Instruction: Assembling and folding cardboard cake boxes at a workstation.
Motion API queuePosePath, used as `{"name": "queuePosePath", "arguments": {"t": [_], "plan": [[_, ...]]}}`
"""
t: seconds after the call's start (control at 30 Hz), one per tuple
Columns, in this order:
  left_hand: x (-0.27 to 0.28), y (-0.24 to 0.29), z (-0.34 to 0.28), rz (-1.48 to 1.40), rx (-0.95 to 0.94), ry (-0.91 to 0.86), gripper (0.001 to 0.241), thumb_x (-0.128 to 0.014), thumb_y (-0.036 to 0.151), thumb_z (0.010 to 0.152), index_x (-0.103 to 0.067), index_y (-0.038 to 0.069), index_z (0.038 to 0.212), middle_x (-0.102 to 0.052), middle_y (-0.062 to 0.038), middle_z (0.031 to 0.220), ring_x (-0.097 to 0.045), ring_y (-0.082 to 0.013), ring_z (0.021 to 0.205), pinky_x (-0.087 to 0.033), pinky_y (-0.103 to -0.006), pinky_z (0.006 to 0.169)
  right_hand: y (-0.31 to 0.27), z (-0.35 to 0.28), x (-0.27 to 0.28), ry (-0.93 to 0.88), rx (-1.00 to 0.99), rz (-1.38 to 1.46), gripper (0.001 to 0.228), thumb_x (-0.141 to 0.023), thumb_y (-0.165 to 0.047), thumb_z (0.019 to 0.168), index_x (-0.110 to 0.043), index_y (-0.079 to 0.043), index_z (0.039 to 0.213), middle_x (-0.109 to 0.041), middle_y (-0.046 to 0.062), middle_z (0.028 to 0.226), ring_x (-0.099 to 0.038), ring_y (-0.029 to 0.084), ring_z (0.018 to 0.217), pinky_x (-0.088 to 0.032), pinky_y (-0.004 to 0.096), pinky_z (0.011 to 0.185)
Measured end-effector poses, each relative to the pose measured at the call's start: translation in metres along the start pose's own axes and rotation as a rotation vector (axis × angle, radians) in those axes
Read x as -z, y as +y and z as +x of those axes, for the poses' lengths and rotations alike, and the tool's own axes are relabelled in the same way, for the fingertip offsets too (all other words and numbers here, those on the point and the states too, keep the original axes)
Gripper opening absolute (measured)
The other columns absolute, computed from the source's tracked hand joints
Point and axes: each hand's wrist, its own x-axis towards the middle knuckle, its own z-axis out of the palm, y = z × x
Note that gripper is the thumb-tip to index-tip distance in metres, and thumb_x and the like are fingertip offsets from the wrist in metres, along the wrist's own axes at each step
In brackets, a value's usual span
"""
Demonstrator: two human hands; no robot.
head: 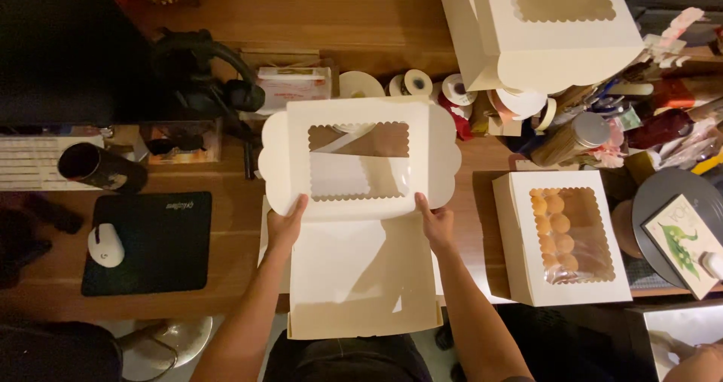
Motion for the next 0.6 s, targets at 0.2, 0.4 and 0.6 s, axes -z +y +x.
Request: {"name": "queuePosePath", "arguments": {"t": [0.2,0.4,0.6], "plan": [[-0.001,0.002,0.0,0.239,0.0,0.023,0.05,-0.078,0.038,0.089,-0.071,0.002,0.122,-0.076,-0.013,0.108,-0.072,-0.0237,0.098,-0.054,-0.036,0.084,0.008,0.01,0.0,0.052,0.02,-0.195,0.04,-0.081,-0.026,0.089,-0.072,0.007,0.109,-0.076,0.009,0.1,-0.068,0.014,0.09,-0.053,0.03,0.076],[0.022,0.011,0.014,0.272,0.195,-0.263,0.042,-0.078,0.032,0.09,-0.071,0.003,0.119,-0.075,-0.013,0.099,-0.07,-0.0241,0.086,-0.055,-0.0414,0.073,0.006,0.011,0.013,-0.022,-0.156,-0.141,0.035,-0.078,-0.025,0.093,-0.073,0.007,0.107,-0.075,0.013,0.097,-0.068,0.019,0.083,-0.053,0.035,0.069],[0.055,-0.04,0.018,-0.036,0.032,-0.391,0.036,-0.072,0.016,0.091,-0.067,0.002,0.124,-0.072,-0.01,0.109,-0.066,-0.0182,0.089,-0.054,-0.0379,0.074,-0.031,-0.021,0.023,-0.16,-0.122,0.18,0.02,-0.07,-0.012,0.093,-0.07,-0.003,0.111,-0.075,0.003,0.101,-0.071,0.012,0.087,-0.057,0.03,0.071]]}}
